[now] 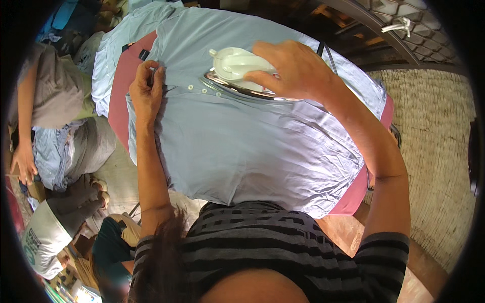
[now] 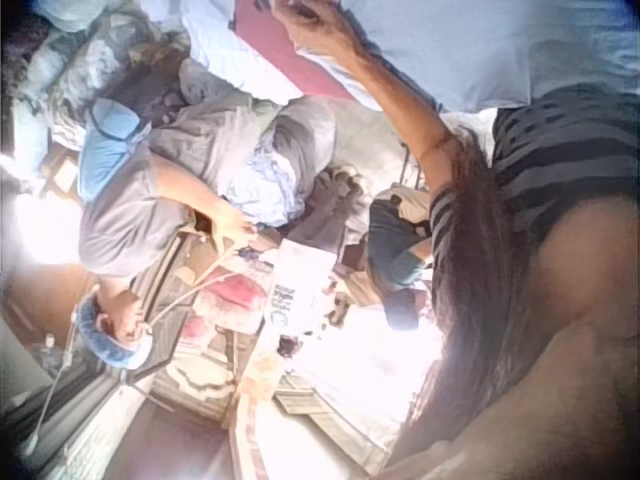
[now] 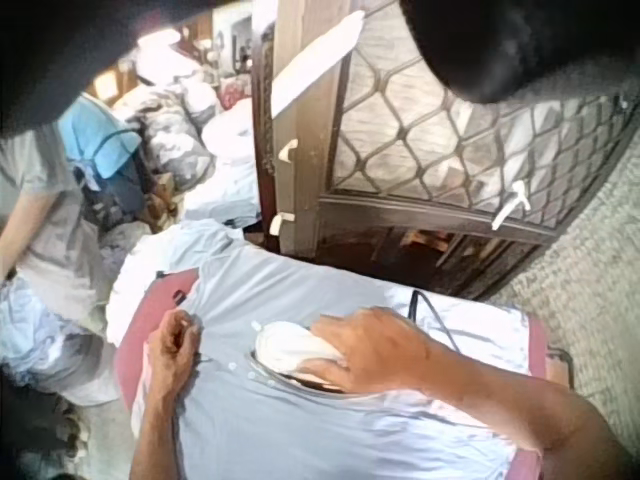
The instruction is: The person irons two shirts on an ironing board, turning them over to press different sides and handling buttons, before setting each aside and picking up the next.
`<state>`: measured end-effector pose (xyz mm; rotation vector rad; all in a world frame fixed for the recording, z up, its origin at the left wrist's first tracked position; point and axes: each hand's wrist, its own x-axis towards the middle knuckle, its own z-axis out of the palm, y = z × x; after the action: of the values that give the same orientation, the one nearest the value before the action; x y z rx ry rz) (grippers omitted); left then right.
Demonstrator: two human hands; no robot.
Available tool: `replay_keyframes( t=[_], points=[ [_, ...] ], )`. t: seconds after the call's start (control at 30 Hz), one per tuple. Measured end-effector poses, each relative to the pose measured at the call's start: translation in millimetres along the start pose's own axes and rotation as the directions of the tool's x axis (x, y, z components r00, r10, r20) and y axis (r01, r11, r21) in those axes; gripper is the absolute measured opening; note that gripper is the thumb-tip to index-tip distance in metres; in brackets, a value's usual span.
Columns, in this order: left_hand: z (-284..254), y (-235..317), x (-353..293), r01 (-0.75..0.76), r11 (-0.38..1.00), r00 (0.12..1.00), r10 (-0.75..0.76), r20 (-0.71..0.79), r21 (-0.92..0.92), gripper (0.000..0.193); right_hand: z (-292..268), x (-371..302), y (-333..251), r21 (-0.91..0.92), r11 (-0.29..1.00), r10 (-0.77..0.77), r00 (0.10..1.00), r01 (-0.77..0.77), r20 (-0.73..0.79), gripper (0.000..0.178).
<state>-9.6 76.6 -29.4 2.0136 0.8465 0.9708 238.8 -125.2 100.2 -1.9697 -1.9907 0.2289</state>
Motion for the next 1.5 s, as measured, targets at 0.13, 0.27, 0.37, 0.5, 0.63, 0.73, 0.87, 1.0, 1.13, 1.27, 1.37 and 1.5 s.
replay_keyframes(
  t=[0.13,0.27,0.37,0.5,0.63,0.73,0.87,1.0,1.13,1.27,1.37,1.5],
  points=[
    [3.0,9.6,2.3,-0.064,0.997,0.997,0.065,-0.030,0.035,0.012,-10.0,-13.9,6.1,-0.040,0.999,0.001,1.000,-0.001,-0.013,0.036],
    [4.4,2.7,2.9,-0.053,0.999,0.998,0.052,-0.044,-0.005,0.011,-5.3,3.2,1.4,0.015,1.000,0.018,0.999,-0.018,0.050,0.036],
    [2.4,4.3,2.3,-0.051,0.999,0.998,0.051,-0.043,0.012,0.011,-6.8,5.1,0.7,-0.022,0.998,-0.051,0.999,0.051,0.011,0.036],
    [-4.7,-0.9,1.9,-0.106,0.994,0.993,0.105,-0.052,-0.010,0.010,-12.3,-3.1,3.1,-0.021,0.997,-0.077,0.997,0.077,0.028,0.034],
    [-1.5,-4.4,1.1,-0.080,0.991,0.995,0.074,-0.063,-0.111,0.012,-12.3,3.5,-2.9,-0.025,0.998,-0.051,0.996,0.053,0.067,0.033],
    [0.3,-6.0,-0.6,-0.028,0.987,0.998,0.019,-0.060,-0.159,0.013,-5.9,13.7,-5.6,-0.019,0.999,-0.047,0.998,0.048,0.051,0.034],
    [9.0,2.5,0.2,-0.015,0.988,0.999,0.009,-0.046,-0.151,0.015,6.4,27.4,-0.4,-0.042,0.986,-0.163,0.985,0.160,-0.051,0.033],
    [-4.9,-5.8,0.1,-0.083,0.997,0.995,0.083,-0.059,-0.001,0.021,16.2,46.8,-3.2,-0.021,0.982,-0.188,0.982,0.187,-0.027,0.041],
    [-5.2,6.3,-1.4,-0.155,0.956,0.985,0.168,-0.031,0.249,0.029,-17.5,16.4,-2.3,0.011,0.998,0.064,0.992,-0.066,0.107,0.044],
    [27.1,57.7,-39.9,-0.422,0.846,0.905,0.415,0.093,0.326,0.039,-69.5,-82.0,18.6,-0.095,0.959,0.267,0.964,-0.267,-0.012,0.043],
    [67.6,113.9,-82.2,-0.555,0.819,0.823,0.515,0.238,0.147,0.038,-113.3,-179.9,14.7,-0.069,0.868,0.479,0.866,-0.492,-0.147,0.041],
    [113.2,156.9,-122.4,-0.637,0.771,0.700,0.578,0.419,0.000,0.034,-164.9,-289.4,-18.2,-0.064,0.656,0.746,0.659,-0.752,-0.100,0.049]
  ],
)
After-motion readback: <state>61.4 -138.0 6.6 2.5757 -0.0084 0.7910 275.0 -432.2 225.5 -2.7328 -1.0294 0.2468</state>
